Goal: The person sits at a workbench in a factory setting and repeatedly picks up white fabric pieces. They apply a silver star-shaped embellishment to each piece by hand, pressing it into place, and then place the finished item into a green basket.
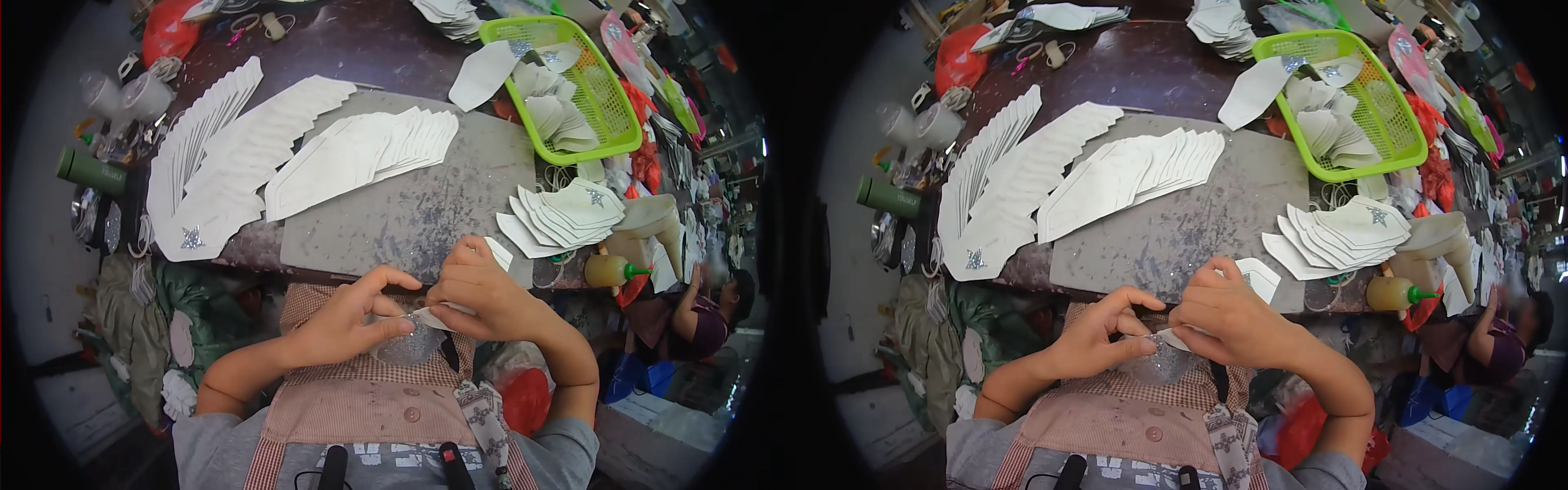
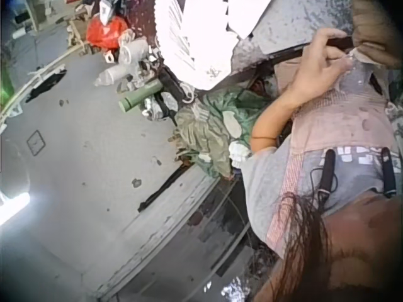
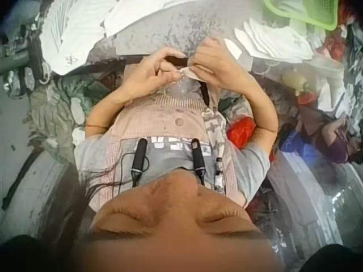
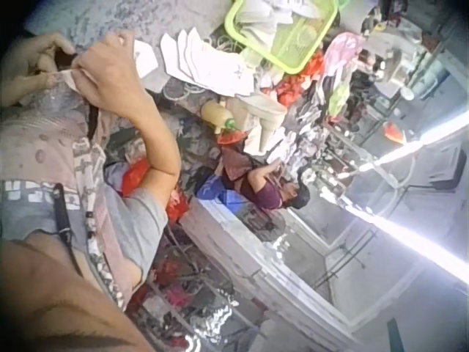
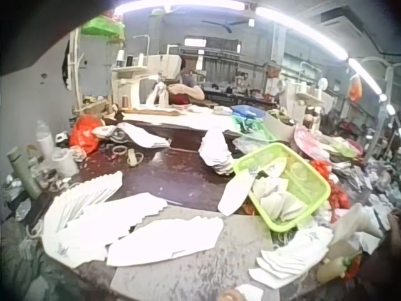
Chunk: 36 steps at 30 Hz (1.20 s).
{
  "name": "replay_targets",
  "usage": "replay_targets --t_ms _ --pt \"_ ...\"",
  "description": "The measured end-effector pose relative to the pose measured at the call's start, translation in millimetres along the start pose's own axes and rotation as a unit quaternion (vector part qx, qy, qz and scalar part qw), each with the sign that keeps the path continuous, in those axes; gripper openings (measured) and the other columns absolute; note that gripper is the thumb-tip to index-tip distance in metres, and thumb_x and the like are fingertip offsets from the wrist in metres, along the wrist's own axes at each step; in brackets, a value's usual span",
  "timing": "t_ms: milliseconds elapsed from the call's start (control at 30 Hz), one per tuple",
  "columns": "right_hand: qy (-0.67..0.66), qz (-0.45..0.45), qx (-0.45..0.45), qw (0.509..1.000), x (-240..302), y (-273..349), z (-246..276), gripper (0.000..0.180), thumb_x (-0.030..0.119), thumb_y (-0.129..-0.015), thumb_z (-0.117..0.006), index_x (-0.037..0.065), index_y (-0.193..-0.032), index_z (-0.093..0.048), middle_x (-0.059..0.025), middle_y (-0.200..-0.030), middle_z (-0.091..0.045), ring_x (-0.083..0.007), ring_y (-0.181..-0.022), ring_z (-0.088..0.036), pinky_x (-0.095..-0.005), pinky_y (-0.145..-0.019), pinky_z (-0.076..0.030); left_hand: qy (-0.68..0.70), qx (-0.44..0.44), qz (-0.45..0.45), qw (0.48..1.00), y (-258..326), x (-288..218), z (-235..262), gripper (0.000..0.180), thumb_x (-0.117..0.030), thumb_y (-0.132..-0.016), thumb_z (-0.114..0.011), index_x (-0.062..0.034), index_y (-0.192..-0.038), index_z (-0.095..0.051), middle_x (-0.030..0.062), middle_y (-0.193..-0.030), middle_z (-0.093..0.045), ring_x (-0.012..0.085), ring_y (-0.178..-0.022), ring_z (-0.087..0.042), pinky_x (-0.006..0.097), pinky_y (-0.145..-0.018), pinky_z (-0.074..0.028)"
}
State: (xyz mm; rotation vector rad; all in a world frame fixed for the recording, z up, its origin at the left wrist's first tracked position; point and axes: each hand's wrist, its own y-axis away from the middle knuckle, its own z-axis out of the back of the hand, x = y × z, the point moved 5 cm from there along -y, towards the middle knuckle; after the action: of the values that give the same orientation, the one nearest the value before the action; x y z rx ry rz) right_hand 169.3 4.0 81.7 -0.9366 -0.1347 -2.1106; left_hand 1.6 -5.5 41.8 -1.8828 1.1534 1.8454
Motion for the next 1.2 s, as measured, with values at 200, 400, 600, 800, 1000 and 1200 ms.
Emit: replay_targets --t_ms 200,400,600,800,1000,1200 --pt "-0.034 -0.003 0.006 0.999 0.6 -2.7 -7.4 0.012 0.008 -0.076 -0.071 0.009 -0.084 -0.062 -0.0020 -0.075 -0.051 -0.0224 -0.080 -0.049 -0.0429 -0.091 -0.033 -0.005 0.022 0.021 1.000 1.8 12.4 1.6 0.030 -0.013 -0.088 -0.066 0.0010 -0.114 -0.058 -0.0004 -0.077 -0.066 0.0006 -0.071 -0.052 0.018 -0.065 -0.042" --pt "-0.055 -0.007 0.005 0.998 0.7 -1.9 -7.0 0.011 0.010 -0.077 -0.069 0.007 -0.085 -0.061 -0.0036 -0.076 -0.049 -0.0227 -0.084 -0.051 -0.0405 -0.089 -0.034 0.027 0.012 0.021 0.999 2.8 8.0 -1.5 0.020 -0.013 -0.089 -0.066 0.0008 -0.104 -0.063 -0.0003 -0.079 -0.067 0.0007 -0.067 -0.051 0.018 -0.059 -0.040" --pt "-0.096 -0.012 0.000 0.995 -0.4 0.0 -7.9 0.011 0.009 -0.078 -0.068 0.007 -0.086 -0.061 -0.0036 -0.077 -0.050 -0.0229 -0.082 -0.051 -0.0398 -0.089 -0.033 -0.011 -0.006 -0.005 1.000 2.9 2.5 -1.8 0.017 -0.013 -0.089 -0.066 0.0007 -0.099 -0.065 0.0011 -0.076 -0.066 0.0015 -0.066 -0.051 0.019 -0.059 -0.040" --pt "0.154 -0.032 -0.151 0.976 11.7 -1.4 33.2 0.011 0.009 -0.081 -0.066 0.004 -0.090 -0.062 -0.0098 -0.087 -0.057 -0.0269 -0.090 -0.053 -0.0417 -0.090 -0.036 -0.074 -0.084 -0.139 0.984 -0.1 -1.7 3.6 0.021 -0.013 -0.090 -0.065 0.0030 -0.105 -0.066 0.0080 -0.088 -0.070 0.0080 -0.080 -0.062 0.021 -0.070 -0.048" --pt "-0.113 -0.280 -0.419 0.856 9.3 93.3 -3.9 0.018 0.005 -0.085 -0.060 -0.004 -0.100 -0.062 -0.0122 -0.101 -0.062 -0.0200 -0.098 -0.058 -0.0313 -0.079 -0.046 0.301 -0.187 -0.131 0.926 -13.7 36.6 -16.7 0.021 -0.005 -0.090 -0.064 0.0055 -0.108 -0.066 0.0074 -0.094 -0.068 0.0098 -0.086 -0.060 0.021 -0.076 -0.048" --pt "-0.389 -0.401 -0.425 0.712 19.2 84.0 -69.3 0.022 0.001 -0.078 -0.072 -0.004 -0.097 -0.062 -0.0049 -0.087 -0.065 -0.0127 -0.078 -0.060 -0.0268 -0.067 -0.047 0.224 -0.065 -0.015 0.972 -7.4 56.7 -29.0 0.031 0.000 -0.087 -0.065 0.0074 -0.117 -0.058 0.0121 -0.104 -0.067 0.0092 -0.091 -0.061 0.021 -0.080 -0.048"
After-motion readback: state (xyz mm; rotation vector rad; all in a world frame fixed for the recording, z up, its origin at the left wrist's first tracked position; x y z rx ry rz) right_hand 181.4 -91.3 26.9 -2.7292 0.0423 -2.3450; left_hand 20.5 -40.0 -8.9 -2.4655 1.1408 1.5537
